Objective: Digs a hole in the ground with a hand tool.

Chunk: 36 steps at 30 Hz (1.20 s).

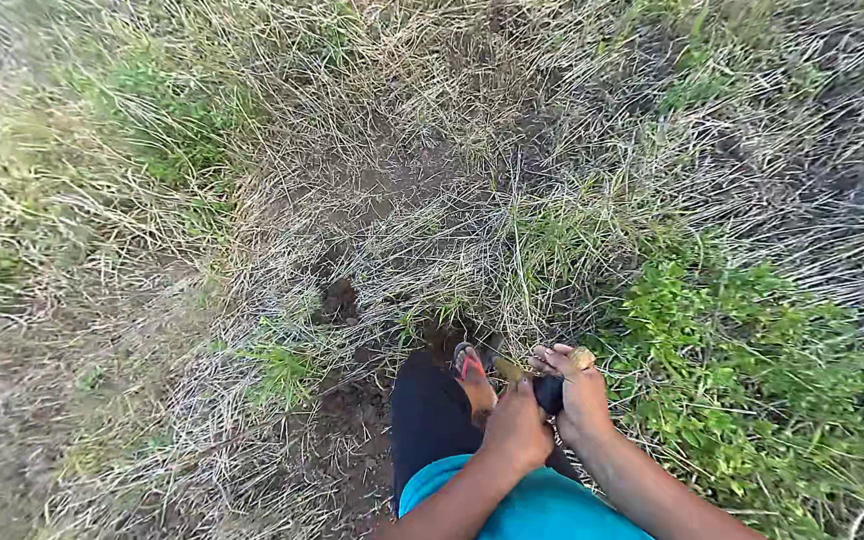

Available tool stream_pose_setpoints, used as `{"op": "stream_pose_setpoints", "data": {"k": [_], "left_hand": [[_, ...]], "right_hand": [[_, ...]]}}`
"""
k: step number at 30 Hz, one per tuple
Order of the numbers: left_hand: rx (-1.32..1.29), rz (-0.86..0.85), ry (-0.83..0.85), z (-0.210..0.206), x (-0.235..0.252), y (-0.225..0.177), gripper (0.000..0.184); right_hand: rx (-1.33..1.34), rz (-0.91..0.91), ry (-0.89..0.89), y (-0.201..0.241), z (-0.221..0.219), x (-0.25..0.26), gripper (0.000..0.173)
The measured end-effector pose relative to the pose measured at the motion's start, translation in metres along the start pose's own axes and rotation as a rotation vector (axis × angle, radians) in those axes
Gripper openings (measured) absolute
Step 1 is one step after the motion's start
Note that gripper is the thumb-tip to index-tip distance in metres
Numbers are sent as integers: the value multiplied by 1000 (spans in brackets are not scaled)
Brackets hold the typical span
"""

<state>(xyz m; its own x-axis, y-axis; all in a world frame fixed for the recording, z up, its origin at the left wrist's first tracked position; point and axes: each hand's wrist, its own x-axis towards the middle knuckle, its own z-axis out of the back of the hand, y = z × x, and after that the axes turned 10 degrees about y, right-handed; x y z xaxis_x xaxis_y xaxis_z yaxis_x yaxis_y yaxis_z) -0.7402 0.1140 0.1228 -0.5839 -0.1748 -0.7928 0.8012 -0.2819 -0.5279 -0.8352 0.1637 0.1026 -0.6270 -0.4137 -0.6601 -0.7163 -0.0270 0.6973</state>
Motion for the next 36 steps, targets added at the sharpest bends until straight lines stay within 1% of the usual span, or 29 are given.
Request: {"op": "stream_pose_setpoints", "data": {"k": [2, 6, 8, 11, 13, 15, 17, 18, 21, 23, 25, 26, 28, 30, 33, 36], "left_hand": [[-3, 10, 8, 5, 4, -3, 80], [9, 19, 53, 23, 18, -5, 83], [21, 31, 69, 32, 27, -7, 81], [20, 50, 69, 46, 45, -11, 78], [12, 47, 76, 52, 61, -7, 80], [-7, 54, 76, 50, 82, 10, 86], [-41, 71, 47, 55, 100, 30, 90], [-55, 77, 23, 61, 105, 41, 87], [-50, 129, 29, 85, 100, 76, 81], [-42, 128, -13, 105, 91, 115, 79], [-98, 95, -60, 113, 73, 158, 76], [-144, 87, -72, 111, 62, 175, 77], [-211, 95, -92, 94, 44, 201, 77], [-242, 102, -110, 68, 33, 212, 77], [-257, 98, -147, 29, 27, 209, 77], [-228, 145, -119, -1, 30, 182, 77]], "right_hand": [[15, -7, -22, 3, -5, 5, 30], [-27, 1, -65, 7, -20, 21, 32], [-34, 18, -76, 10, -27, 32, 31], [-61, -2, -97, 18, -39, 53, 30], [-86, -21, -127, 15, -45, 70, 27], [-150, -36, -153, -5, -46, 90, 23], [-209, -29, -136, -28, -56, 113, 21], [-230, -21, -120, -37, -66, 122, 20], [-283, -5, -67, -64, -94, 122, 17], [-342, 4, 34, -83, -117, 114, 23], [-382, -41, 155, -102, -135, 95, 35], [-378, -74, 189, -112, -141, 84, 37], [-340, -121, 205, -130, -145, 60, 37], [-339, -150, 208, -141, -134, 39, 38], [-378, -137, 203, -148, -105, 24, 35], [-423, -148, 242, -137, -67, 21, 28]]}}
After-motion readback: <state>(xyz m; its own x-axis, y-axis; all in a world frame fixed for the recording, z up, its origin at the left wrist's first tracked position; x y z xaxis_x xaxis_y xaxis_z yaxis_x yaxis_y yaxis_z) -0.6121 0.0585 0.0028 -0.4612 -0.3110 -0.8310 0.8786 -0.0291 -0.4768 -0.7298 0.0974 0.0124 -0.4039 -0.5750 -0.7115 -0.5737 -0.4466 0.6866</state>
